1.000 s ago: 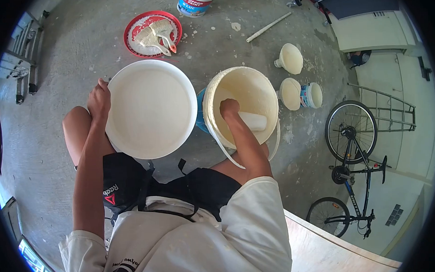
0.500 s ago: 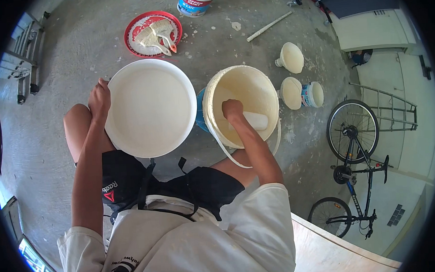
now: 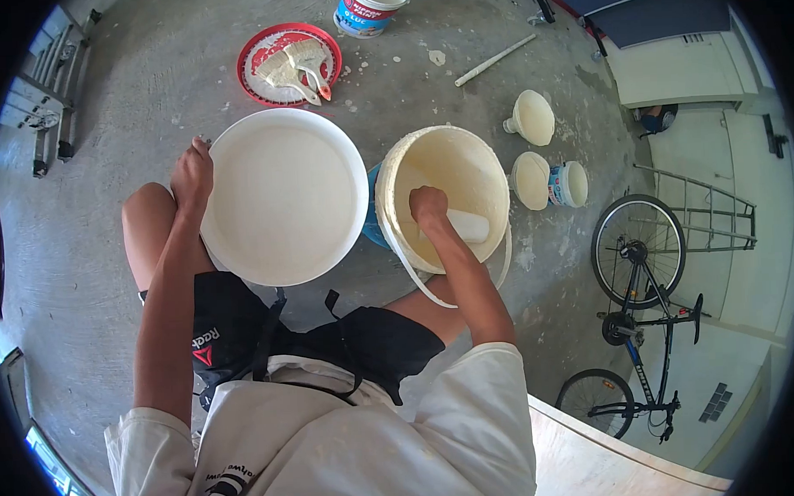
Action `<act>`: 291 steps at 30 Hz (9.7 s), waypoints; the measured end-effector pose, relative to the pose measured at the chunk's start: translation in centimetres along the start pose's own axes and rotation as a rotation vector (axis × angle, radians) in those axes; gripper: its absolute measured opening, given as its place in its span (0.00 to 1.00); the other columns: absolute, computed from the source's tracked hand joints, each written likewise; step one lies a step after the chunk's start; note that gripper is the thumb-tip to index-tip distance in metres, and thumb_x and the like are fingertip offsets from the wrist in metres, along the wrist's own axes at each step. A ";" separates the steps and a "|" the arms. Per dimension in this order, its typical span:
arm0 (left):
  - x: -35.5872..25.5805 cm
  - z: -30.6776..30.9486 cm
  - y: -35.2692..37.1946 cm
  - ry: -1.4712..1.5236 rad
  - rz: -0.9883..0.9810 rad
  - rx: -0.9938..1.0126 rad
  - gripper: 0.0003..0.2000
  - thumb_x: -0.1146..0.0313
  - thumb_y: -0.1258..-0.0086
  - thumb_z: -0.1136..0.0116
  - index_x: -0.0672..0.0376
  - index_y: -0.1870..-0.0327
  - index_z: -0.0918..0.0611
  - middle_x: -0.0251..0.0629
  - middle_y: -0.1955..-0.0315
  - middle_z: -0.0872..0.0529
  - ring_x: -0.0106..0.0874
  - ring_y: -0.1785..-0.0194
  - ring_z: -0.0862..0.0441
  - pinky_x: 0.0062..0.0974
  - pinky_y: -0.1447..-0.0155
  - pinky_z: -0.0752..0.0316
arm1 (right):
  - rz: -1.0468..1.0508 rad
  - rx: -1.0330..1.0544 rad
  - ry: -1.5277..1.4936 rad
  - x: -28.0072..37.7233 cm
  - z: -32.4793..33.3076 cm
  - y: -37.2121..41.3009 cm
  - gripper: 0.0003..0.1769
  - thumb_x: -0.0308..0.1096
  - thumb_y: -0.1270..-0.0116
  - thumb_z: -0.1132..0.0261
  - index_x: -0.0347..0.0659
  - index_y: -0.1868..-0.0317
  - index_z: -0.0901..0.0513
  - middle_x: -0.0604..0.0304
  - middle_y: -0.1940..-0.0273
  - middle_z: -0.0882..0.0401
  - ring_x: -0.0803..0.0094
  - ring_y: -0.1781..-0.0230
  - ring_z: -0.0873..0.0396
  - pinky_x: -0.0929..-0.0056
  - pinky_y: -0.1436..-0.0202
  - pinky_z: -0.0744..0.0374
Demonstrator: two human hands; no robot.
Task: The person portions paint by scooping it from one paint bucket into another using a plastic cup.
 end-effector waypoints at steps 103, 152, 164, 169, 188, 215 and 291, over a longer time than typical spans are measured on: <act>1.6 -2.2 -1.4 0.143 0.094 0.233 0.27 0.56 0.26 0.69 0.66 0.60 0.15 0.62 0.59 0.16 0.60 0.53 0.18 0.52 0.46 0.24 | 0.465 -0.669 -0.525 24.2 8.8 10.1 0.04 0.20 0.48 0.37 0.33 0.70 0.20 0.54 0.65 0.23 0.59 0.64 0.21 0.65 0.64 0.17; 1.1 -1.7 -1.1 0.124 0.100 0.242 0.29 0.54 0.25 0.71 0.67 0.57 0.16 0.63 0.56 0.17 0.61 0.49 0.20 0.51 0.42 0.27 | 0.434 -0.707 -0.401 24.6 8.6 9.7 0.04 0.25 0.43 0.39 0.34 0.68 0.20 0.53 0.60 0.26 0.62 0.63 0.21 0.67 0.62 0.19; 1.0 -1.6 -1.2 0.091 0.095 0.233 0.29 0.55 0.25 0.71 0.67 0.59 0.15 0.63 0.57 0.17 0.61 0.51 0.19 0.52 0.44 0.26 | 0.416 -0.685 -0.358 24.5 8.5 9.6 0.02 0.25 0.44 0.38 0.36 0.69 0.20 0.56 0.64 0.27 0.64 0.65 0.23 0.68 0.64 0.21; 1.0 -1.7 -1.2 0.077 0.087 0.240 0.28 0.56 0.24 0.72 0.67 0.60 0.15 0.62 0.57 0.16 0.61 0.51 0.19 0.52 0.45 0.25 | 0.382 -0.672 -0.341 24.5 8.7 9.8 0.01 0.24 0.44 0.37 0.37 0.70 0.21 0.57 0.65 0.27 0.64 0.65 0.22 0.68 0.64 0.21; 0.8 -1.4 -1.0 0.097 0.052 0.211 0.28 0.54 0.25 0.70 0.67 0.59 0.15 0.63 0.59 0.16 0.60 0.52 0.19 0.52 0.44 0.25 | 0.404 -0.684 -0.546 23.8 8.8 9.8 0.02 0.22 0.46 0.38 0.37 0.71 0.20 0.54 0.69 0.22 0.60 0.68 0.19 0.64 0.66 0.18; 1.0 -1.5 -0.6 0.177 0.116 0.162 0.27 0.54 0.25 0.69 0.64 0.59 0.15 0.60 0.61 0.16 0.60 0.54 0.19 0.52 0.47 0.25 | 0.447 -0.546 -0.477 24.8 8.8 8.0 0.03 0.22 0.46 0.38 0.35 0.69 0.20 0.50 0.67 0.21 0.56 0.65 0.18 0.61 0.64 0.18; 0.9 -2.4 -1.0 -0.086 -0.114 0.126 0.14 0.68 0.31 0.57 0.65 0.63 0.17 0.57 0.66 0.14 0.53 0.61 0.14 0.45 0.61 0.17 | 0.179 -0.365 -1.783 7.5 23.0 16.8 0.06 0.22 0.42 0.36 0.29 0.64 0.17 0.58 0.70 0.17 0.76 0.71 0.20 0.77 0.65 0.21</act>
Point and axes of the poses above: each hand's wrist, its own y-axis away from the middle knuckle, its own z-axis out of the back of the hand, x = y × z, the point moved 4 cm from there along -y, towards the middle knuckle
